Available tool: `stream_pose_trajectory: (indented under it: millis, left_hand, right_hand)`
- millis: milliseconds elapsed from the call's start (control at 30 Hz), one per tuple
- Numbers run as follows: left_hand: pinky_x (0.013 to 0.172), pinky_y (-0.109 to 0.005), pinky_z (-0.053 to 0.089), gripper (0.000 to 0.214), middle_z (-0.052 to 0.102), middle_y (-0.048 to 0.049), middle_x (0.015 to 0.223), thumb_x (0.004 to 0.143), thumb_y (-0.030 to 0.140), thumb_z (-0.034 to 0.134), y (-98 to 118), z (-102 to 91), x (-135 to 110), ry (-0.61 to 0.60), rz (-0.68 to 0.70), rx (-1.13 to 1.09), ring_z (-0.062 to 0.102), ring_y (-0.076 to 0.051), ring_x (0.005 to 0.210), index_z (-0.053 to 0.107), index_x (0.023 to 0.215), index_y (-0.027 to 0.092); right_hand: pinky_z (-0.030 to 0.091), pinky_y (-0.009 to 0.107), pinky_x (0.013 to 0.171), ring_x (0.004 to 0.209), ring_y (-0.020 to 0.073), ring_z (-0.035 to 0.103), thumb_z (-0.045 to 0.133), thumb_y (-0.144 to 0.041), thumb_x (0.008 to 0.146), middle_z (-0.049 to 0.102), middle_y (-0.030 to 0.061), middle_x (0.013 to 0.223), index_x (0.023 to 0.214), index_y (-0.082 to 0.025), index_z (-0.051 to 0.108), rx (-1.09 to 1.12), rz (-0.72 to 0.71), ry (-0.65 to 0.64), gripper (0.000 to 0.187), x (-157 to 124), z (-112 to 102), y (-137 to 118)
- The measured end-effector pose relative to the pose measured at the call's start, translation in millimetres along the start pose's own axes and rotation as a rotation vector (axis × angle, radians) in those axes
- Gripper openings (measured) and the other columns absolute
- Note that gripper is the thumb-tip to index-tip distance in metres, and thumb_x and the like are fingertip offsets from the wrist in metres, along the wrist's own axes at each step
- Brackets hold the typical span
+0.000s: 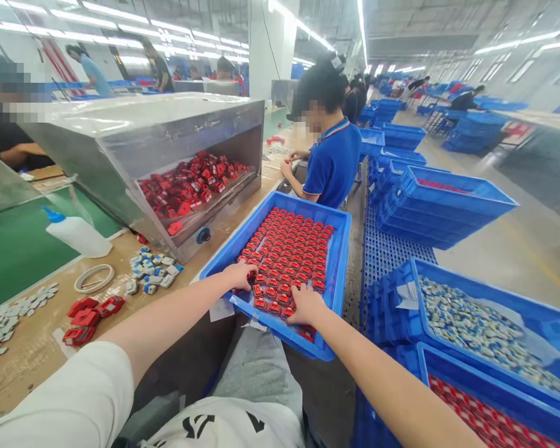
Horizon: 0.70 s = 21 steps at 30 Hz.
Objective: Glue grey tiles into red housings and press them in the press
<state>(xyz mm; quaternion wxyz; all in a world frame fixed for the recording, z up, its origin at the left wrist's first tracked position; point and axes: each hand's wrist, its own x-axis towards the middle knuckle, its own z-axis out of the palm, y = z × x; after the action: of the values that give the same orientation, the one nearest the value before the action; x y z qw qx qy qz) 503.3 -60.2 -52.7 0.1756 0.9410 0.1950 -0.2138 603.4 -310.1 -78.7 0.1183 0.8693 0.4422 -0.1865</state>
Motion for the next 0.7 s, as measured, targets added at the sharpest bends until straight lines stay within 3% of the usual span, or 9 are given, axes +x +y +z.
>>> stream_pose_trajectory:
  millis: [100,167,300,400,467,567,700]
  left_hand:
    - [0.083,-0.031,0.063,0.071,0.055,-0.0024,0.142,0.064,0.046,0.092,-1.9,-18.9,-10.7,0.088,0.064,-0.032,0.075,-0.018,0.087,0.067,0.131,0.043]
    - [0.081,-0.027,0.061,0.068,0.055,-0.0001,0.14,0.07,0.044,0.088,-5.8,-45.7,-9.8,0.174,0.093,-0.048,0.074,-0.015,0.085,0.065,0.134,0.044]
    - [0.081,-0.028,0.06,0.068,0.053,-0.002,0.141,0.074,0.038,0.083,-32.7,-137.3,21.7,0.42,0.025,-0.065,0.071,-0.017,0.092,0.061,0.138,0.041]
    - [0.086,-0.032,0.058,0.069,0.058,-0.0067,0.135,0.074,0.031,0.084,-68.2,-212.3,59.9,0.586,-0.098,-0.078,0.069,-0.02,0.096,0.061,0.139,0.031]
    - [0.091,-0.033,0.056,0.065,0.064,-0.0077,0.126,0.074,0.029,0.084,-90.1,-249.4,85.6,0.666,-0.159,-0.086,0.067,-0.022,0.099,0.062,0.135,0.022]
    - [0.098,-0.031,0.052,0.067,0.07,-0.0071,0.121,0.077,0.03,0.084,-109.1,-279.1,123.5,0.732,-0.178,-0.092,0.065,-0.021,0.106,0.06,0.138,0.017]
    - [0.107,-0.033,0.049,0.075,0.069,-0.0118,0.138,0.077,0.035,0.088,-118.7,-290.0,166.0,0.744,-0.179,-0.067,0.064,-0.026,0.122,0.059,0.144,0.018]
  right_hand:
    - [0.05,0.05,0.104,0.134,0.0463,0.057,0.086,-0.056,0.068,0.055,0.0305,0.145,0.152,-0.009,0.05,0.025,-0.008,0.009,0.103,0.7,2.7,1.2]
    - [0.05,0.051,0.105,0.134,0.0473,0.057,0.087,-0.053,0.066,0.056,0.0309,0.145,0.151,-0.008,0.051,0.048,-0.009,0.004,0.102,1.6,4.3,1.4]
    - [0.049,0.052,0.108,0.137,0.048,0.055,0.09,-0.051,0.063,0.055,0.0302,0.147,0.153,-0.01,0.051,0.095,0.003,-0.016,0.106,3.4,5.1,0.0]
    - [0.048,0.053,0.11,0.14,0.0484,0.054,0.092,-0.049,0.06,0.052,0.0315,0.152,0.157,-0.01,0.049,0.143,0.03,-0.051,0.112,4.6,3.7,-2.5]
    - [0.048,0.053,0.112,0.143,0.0488,0.051,0.093,-0.045,0.058,0.05,0.0312,0.155,0.158,-0.011,0.05,0.175,0.046,-0.068,0.114,5.8,3.2,-3.7]
    - [0.047,0.053,0.116,0.147,0.0486,0.048,0.093,-0.04,0.054,0.049,0.0286,0.159,0.158,-0.016,0.052,0.22,0.069,-0.074,0.115,9.3,9.2,-3.4]
    - [0.048,0.059,0.115,0.146,0.0523,0.047,0.092,-0.037,0.051,0.049,0.0278,0.159,0.157,-0.02,0.054,0.271,0.057,-0.054,0.114,17.9,43.7,0.6]
